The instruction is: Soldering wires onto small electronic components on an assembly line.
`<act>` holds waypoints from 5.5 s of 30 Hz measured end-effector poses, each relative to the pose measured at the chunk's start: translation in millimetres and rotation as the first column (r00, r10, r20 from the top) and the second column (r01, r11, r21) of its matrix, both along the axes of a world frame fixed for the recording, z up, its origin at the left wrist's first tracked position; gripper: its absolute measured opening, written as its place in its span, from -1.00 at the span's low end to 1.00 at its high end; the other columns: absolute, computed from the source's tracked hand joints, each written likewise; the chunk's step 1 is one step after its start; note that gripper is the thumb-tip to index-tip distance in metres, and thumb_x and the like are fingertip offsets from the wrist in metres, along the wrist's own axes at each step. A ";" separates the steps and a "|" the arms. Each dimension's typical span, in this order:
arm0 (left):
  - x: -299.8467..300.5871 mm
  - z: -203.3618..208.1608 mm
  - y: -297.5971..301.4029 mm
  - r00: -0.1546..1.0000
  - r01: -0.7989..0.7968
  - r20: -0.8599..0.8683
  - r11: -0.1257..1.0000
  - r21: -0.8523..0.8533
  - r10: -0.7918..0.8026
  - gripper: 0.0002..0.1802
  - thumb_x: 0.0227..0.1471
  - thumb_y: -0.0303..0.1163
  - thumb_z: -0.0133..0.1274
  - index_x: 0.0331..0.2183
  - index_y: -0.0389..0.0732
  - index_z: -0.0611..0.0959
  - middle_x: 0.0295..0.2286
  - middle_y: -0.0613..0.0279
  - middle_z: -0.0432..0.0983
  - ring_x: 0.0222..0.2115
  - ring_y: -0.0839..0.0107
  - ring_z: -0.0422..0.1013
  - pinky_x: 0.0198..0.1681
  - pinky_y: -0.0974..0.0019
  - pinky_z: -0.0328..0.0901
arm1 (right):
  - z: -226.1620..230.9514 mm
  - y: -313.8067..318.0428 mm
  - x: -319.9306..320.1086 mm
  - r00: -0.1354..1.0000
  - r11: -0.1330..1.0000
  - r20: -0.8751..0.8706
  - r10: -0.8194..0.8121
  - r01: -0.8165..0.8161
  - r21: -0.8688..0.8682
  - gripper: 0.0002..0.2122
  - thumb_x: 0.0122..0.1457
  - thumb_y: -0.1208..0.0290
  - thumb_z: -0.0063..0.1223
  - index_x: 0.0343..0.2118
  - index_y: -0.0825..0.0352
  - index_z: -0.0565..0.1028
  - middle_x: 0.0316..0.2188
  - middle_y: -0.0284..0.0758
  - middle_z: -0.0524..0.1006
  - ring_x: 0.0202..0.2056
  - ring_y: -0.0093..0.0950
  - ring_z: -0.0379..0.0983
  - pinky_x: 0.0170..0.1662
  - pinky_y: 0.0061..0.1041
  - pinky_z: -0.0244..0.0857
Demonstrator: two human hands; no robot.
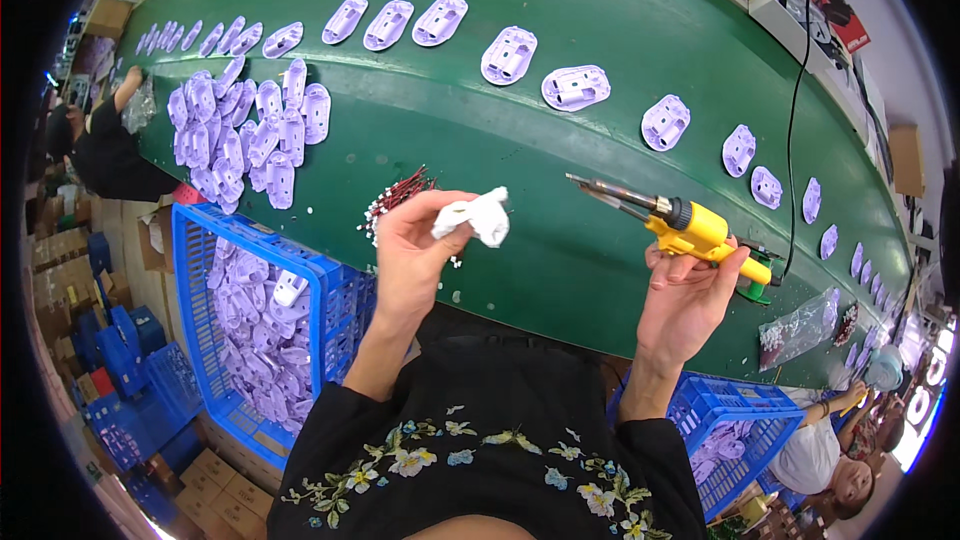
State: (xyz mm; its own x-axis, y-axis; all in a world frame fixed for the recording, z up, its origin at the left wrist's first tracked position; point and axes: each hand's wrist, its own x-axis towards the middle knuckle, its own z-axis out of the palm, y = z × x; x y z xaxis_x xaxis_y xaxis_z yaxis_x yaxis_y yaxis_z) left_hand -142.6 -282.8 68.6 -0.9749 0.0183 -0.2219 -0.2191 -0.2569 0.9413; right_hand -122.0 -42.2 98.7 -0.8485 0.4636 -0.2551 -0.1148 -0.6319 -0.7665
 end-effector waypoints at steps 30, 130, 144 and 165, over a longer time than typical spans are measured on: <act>-1.2 -0.9 -21.9 0.991 -0.115 0.086 0.980 0.164 0.102 -0.67 0.13 -0.41 0.05 -0.10 -0.39 0.51 -0.20 0.11 0.53 -0.17 0.34 0.48 -0.06 0.24 0.36 | 6.9 1.5 -5.8 0.991 0.986 0.113 0.065 -0.046 -0.158 -0.62 0.36 0.01 -0.43 -0.33 0.22 0.35 -0.84 -0.50 0.22 -0.86 -0.65 0.09 -0.63 -0.59 0.18; 125.0 -121.8 290.8 0.373 0.041 -0.299 0.338 -0.940 -0.878 -0.34 0.02 -0.11 0.03 0.10 -0.24 0.35 0.14 0.10 0.17 0.16 0.27 0.10 0.09 0.06 0.06 | -58.6 191.5 85.0 0.882 -0.035 0.210 -0.421 -0.247 0.968 -0.40 -0.22 0.42 0.42 -0.17 0.36 0.21 -0.31 -0.13 0.34 -0.29 -0.20 0.36 -0.22 -0.31 0.26; 103.9 -116.6 273.9 0.494 0.178 -0.353 0.489 -0.854 -0.795 -0.33 -0.02 -0.25 0.11 0.08 -0.35 0.32 0.07 -0.20 0.12 0.20 -0.02 -0.01 0.18 0.01 -0.03 | -41.6 181.2 79.3 0.877 0.003 0.283 -0.388 -0.305 0.952 -0.40 -0.20 0.36 0.45 -0.19 0.36 0.22 -0.29 -0.18 0.38 -0.31 -0.34 0.39 -0.22 -0.41 0.30; 10.6 -51.5 45.9 0.728 0.014 -0.326 0.488 -0.873 -0.603 -0.67 -0.02 -0.42 0.12 -0.15 -0.23 0.57 -0.18 0.11 0.45 -0.15 0.12 0.38 -0.08 0.16 0.25 | 52.8 179.9 -21.0 0.997 0.604 -0.069 0.046 0.028 0.797 -0.75 0.25 0.30 0.01 -0.19 0.42 0.51 -0.56 -0.41 0.45 -0.56 -0.70 0.32 -0.49 -0.77 0.14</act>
State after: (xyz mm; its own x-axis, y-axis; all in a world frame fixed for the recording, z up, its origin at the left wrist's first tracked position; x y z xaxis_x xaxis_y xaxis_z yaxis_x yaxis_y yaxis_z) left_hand -132.0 -236.9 17.0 -0.8615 0.4569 0.2213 0.4823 0.6003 0.6379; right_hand -143.0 137.7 151.5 -0.8528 0.4440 0.2749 -0.1920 0.2229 -0.9557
